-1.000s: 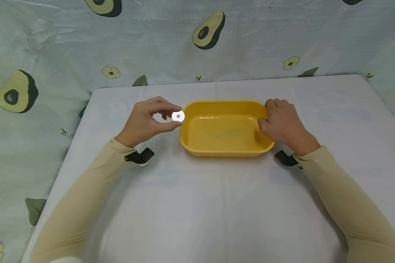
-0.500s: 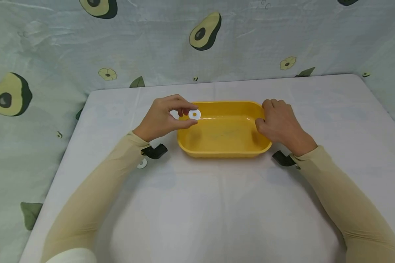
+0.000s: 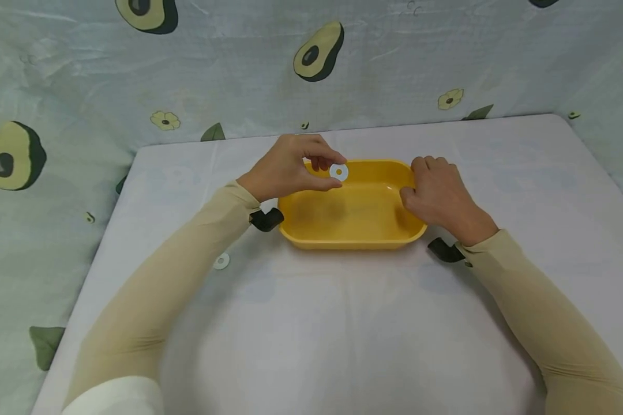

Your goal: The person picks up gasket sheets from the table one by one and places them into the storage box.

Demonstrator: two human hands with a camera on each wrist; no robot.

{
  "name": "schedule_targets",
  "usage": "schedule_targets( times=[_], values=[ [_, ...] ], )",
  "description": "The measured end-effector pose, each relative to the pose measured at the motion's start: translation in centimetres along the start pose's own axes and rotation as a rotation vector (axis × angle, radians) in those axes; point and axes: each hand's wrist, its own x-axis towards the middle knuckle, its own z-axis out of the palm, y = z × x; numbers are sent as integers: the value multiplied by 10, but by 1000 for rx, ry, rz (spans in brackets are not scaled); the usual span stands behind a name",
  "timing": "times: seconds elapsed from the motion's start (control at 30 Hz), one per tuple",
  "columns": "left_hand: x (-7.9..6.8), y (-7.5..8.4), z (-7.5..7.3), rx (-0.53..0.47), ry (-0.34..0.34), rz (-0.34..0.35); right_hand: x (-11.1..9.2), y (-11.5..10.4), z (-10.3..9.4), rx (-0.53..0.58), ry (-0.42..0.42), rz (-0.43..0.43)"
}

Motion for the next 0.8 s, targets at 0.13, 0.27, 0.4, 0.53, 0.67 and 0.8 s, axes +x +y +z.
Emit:
schedule_targets(
  times=[0.13, 0.27, 0.4, 0.53, 0.67, 0.8],
  values=[
    [16, 6, 9, 4, -70, 60, 0, 1, -3, 4, -36, 20],
    [30, 7, 20, 31, -151, 92, 0, 1, -4, 6, -44, 20],
    [42, 4, 30, 58, -254, 68, 0, 0, -5, 3, -17, 3],
    [54, 2, 40, 41, -366, 32, 1, 1, -5, -8, 1, -6],
    [63, 0, 54, 9, -448, -1, 1, 1, -5, -2, -4, -4],
    [69, -4, 66, -29, -503, -20, 0, 2, -4, 1, 1, -5]
  ],
)
